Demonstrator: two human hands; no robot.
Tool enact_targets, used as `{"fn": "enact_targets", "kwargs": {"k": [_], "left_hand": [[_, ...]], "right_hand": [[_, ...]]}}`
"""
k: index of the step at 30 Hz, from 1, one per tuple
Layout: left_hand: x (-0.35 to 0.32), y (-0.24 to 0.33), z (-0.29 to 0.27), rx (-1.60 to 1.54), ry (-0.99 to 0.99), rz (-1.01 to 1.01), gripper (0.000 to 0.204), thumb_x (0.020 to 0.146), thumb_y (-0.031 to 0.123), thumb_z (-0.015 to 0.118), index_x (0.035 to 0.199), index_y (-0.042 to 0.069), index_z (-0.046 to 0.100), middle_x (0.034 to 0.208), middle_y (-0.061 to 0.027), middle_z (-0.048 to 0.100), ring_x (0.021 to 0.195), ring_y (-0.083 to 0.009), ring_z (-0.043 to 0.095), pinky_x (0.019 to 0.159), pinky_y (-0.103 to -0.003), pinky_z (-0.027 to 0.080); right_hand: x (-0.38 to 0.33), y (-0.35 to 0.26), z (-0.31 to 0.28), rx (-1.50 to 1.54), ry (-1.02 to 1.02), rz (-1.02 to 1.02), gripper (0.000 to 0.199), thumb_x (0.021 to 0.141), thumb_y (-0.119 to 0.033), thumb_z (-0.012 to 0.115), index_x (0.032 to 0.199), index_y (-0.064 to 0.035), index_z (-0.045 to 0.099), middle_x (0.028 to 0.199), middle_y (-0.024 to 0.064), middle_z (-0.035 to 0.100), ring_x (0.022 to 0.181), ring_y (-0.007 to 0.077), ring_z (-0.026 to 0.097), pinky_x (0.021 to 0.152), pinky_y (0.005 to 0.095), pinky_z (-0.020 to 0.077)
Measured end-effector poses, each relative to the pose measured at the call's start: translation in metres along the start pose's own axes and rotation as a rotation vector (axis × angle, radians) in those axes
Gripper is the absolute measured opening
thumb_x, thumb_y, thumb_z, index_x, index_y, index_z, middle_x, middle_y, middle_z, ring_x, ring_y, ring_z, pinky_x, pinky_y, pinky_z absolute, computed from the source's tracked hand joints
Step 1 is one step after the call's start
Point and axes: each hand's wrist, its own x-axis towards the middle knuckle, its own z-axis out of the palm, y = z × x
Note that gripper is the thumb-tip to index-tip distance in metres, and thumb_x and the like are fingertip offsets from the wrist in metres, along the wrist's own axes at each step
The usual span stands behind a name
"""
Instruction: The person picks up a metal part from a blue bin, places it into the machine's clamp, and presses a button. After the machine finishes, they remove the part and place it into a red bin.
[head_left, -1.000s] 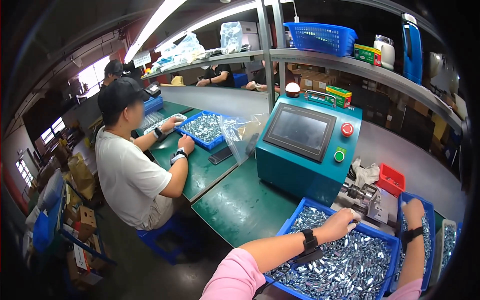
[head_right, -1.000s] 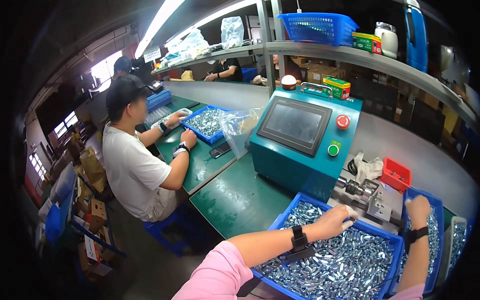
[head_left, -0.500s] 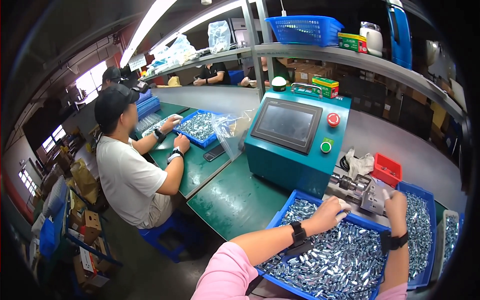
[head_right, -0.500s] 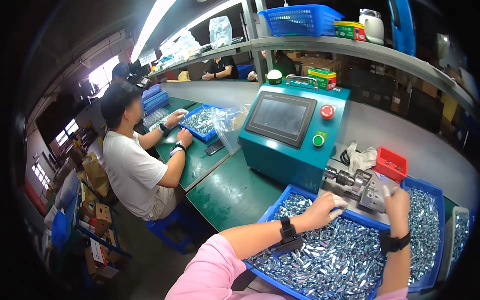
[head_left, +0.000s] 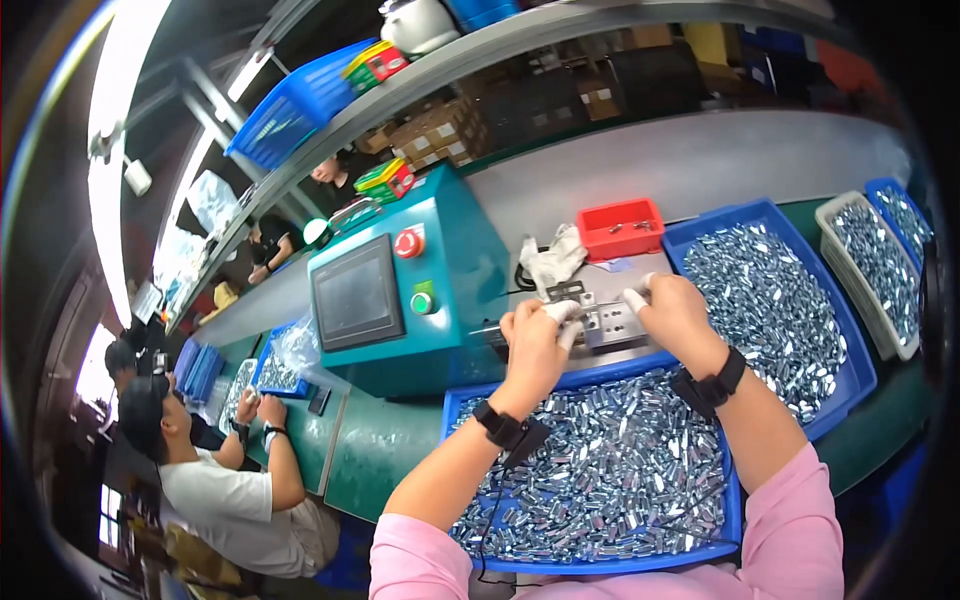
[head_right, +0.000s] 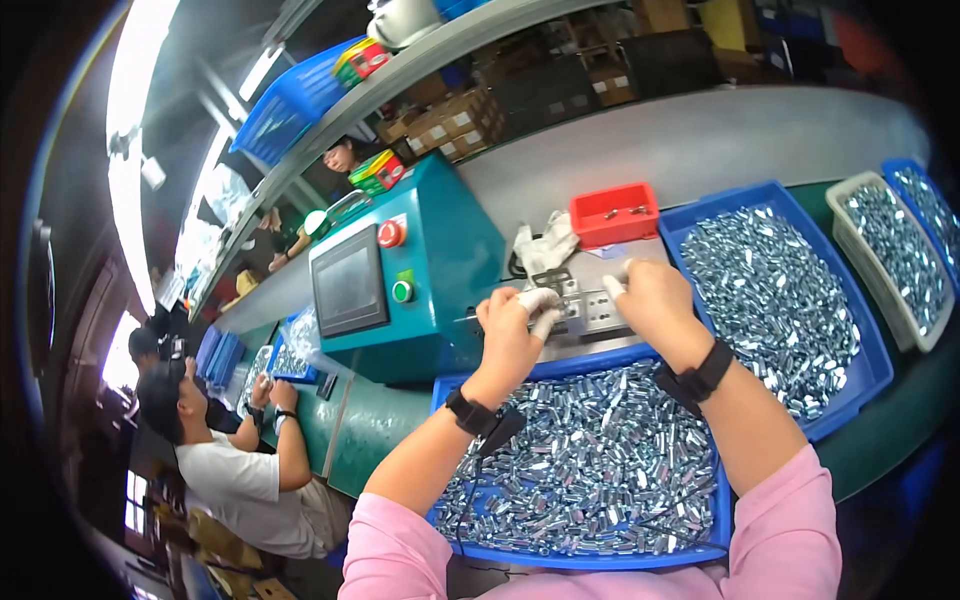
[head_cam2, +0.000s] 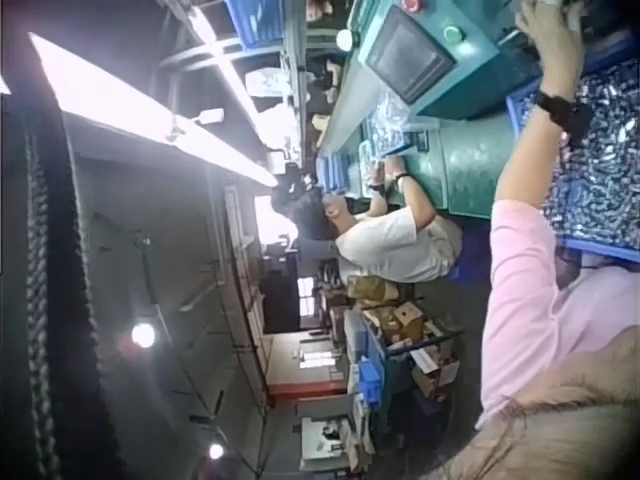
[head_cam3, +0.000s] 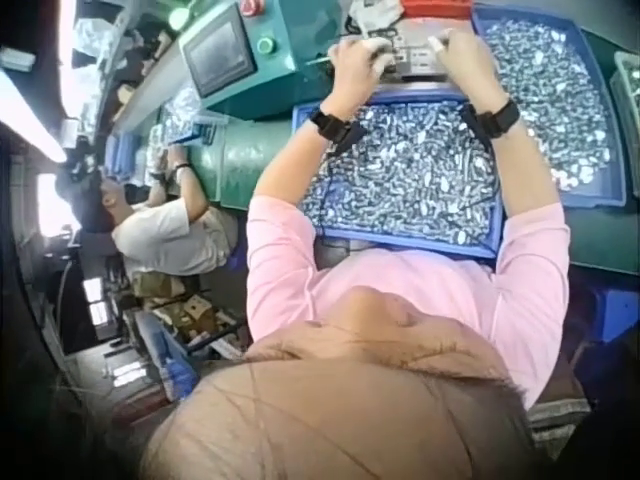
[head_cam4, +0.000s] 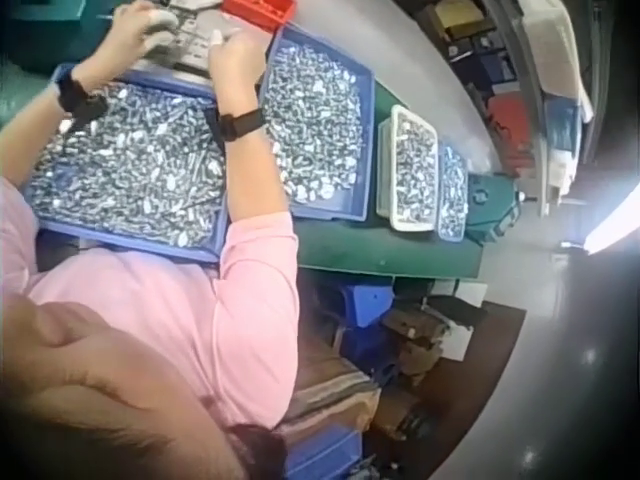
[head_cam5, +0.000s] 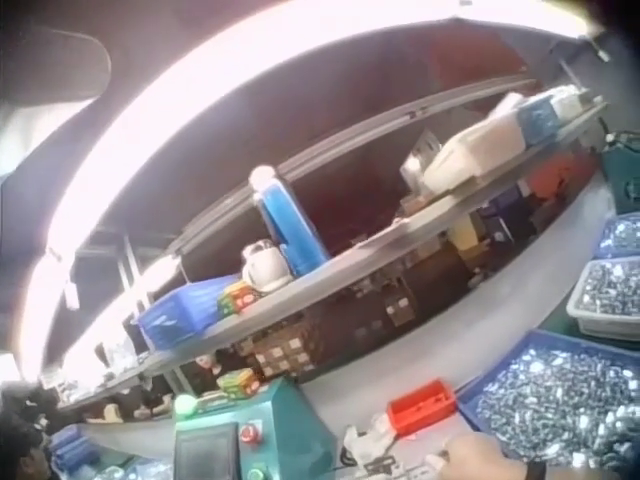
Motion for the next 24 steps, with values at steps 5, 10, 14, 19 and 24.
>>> {"fn": "enact_targets", "kwargs": {"k": [5,10,14,19,24], "left_hand": [[0.015,-0.006,0.014,0.086,-0.13,-0.04,0.014,0.075,0.021,0.069,0.089,0.016,0.069,0.085,-0.0023,0.064,0.093,-0.023,0.049,0.087,-0.037,0.028],[0.03,-0.009,0.006,0.039,-0.283,-0.087,0.015,0.075,0.021,0.069,0.089,0.016,0.069,0.082,-0.0029,0.063,0.093,-0.0225,0.049,0.087,-0.036,0.027],[0.037,0.0,0.001,0.049,-0.416,-0.142,0.015,0.076,0.021,0.069,0.09,0.014,0.069,0.08,-0.0045,0.063,0.097,-0.0212,0.049,0.089,-0.038,0.027],[0.002,0.027,-0.005,-0.029,-0.033,-0.076,0.02,0.076,0.019,0.07,0.091,0.007,0.068,0.081,-0.0112,0.064,0.084,-0.0251,0.056,0.078,-0.039,0.04],[-0.068,0.03,-0.023,-0.156,-0.536,-0.202,0.022,0.074,0.015,0.071,0.091,0.001,0.066,0.084,-0.0149,0.064,0.071,-0.0299,0.058,0.068,-0.037,0.047]], "right_hand": [[-0.005,-0.003,-0.002,0.028,-0.021,-0.005,0.026,0.079,-0.029,0.062,0.076,-0.0029,0.066,0.074,0.0171,0.064,0.072,0.0335,0.062,0.064,0.0433,0.048],[-0.006,-0.002,0.004,0.023,-0.035,-0.071,0.024,0.08,-0.027,0.061,0.078,-0.0035,0.067,0.073,0.0161,0.064,0.071,0.0328,0.062,0.065,0.0422,0.0474],[-0.007,-0.005,0.004,0.018,-0.069,-0.081,0.023,0.08,-0.026,0.061,0.081,-0.0038,0.068,0.075,0.0164,0.064,0.072,0.0328,0.062,0.066,0.0415,0.0476],[-0.007,0.003,0.014,0.11,-0.101,-0.081,0.027,0.078,-0.026,0.06,0.07,-0.0007,0.065,0.075,0.0181,0.064,0.073,0.0346,0.062,0.065,0.0435,0.0487],[-0.013,-0.015,0.006,0.209,-0.358,-0.119,0.029,0.08,-0.025,0.059,0.088,0.0009,0.068,0.075,0.0183,0.065,0.068,0.0306,0.064,0.064,0.04,0.0499]]}}
